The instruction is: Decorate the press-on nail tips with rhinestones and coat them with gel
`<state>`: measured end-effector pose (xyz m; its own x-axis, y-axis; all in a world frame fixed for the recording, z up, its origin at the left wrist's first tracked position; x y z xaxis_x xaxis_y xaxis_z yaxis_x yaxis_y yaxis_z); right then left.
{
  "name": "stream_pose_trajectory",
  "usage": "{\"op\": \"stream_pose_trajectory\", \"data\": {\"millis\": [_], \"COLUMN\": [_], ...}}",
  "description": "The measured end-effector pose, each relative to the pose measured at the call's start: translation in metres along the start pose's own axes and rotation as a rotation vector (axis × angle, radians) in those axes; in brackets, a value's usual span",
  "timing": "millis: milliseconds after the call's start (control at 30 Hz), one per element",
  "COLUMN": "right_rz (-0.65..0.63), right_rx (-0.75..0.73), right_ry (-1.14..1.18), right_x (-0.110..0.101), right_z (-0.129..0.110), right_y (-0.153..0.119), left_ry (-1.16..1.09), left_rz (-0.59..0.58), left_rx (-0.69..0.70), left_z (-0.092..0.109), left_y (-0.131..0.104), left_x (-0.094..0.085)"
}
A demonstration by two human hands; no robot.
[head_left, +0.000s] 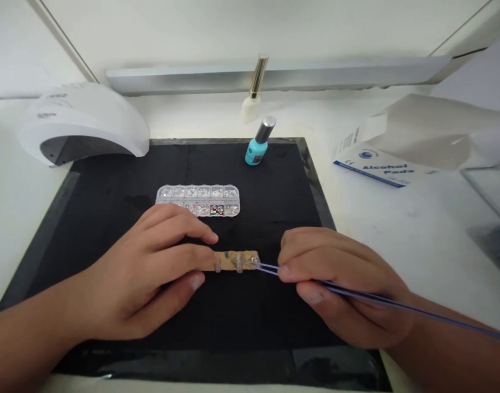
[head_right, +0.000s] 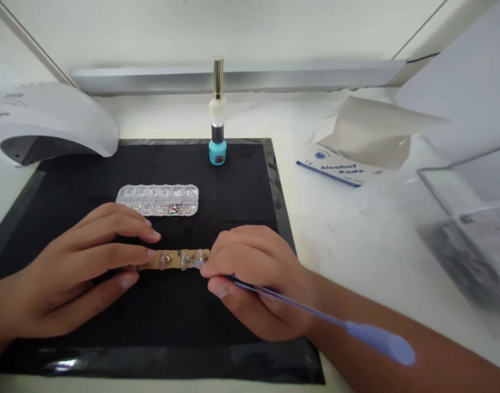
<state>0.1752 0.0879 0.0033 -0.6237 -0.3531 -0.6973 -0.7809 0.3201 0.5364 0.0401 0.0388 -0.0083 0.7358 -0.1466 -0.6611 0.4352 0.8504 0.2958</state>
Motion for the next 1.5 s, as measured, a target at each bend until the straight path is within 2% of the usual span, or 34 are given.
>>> {"op": "stream_pose_trajectory", "data": {"millis": [200,367,667,867,1500], "right_rz": [-0.012,-0.016,-0.043,-0.029,-0.065], "right_rx": [0.012,0.015,0.004,-0.004,-0.032], "right_ry": [0.013,-0.004,-0.012,-0.001,-0.083], "right_x": [0.001,0.001,0.003,0.003,0.006], "right_z": [0.003,0.004,0.001,0.0,-0.004], "right_y": [0.0,-0.002,-0.001,0.0,0.002], "left_ry": [0.012,-0.001,0.167,0.179,0.211], "left_rz": [0.059,0.015,-0.083,-0.055,-0.083], "left_rx": [-0.053,-0.056,-0.059,-0.107,-0.076], "left_z": [-0.007,-0.002,0.006,0.003,0.008], "left_y": [0.001,0.003,0.005,0.005,0.009], "left_x": [-0.009,0.001,0.019,0.02,0.026]}}
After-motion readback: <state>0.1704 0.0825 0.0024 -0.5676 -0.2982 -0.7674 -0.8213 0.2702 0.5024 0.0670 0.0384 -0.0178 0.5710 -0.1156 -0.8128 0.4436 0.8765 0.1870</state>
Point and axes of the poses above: each hand's wrist, its own y-axis towards the middle knuckle, its own x-axis out of the palm, z = x × y, the point moved 10 cm from there along y, towards the middle knuckle, and after that the axes turned 13 degrees about -y, right-handed, at the moved point
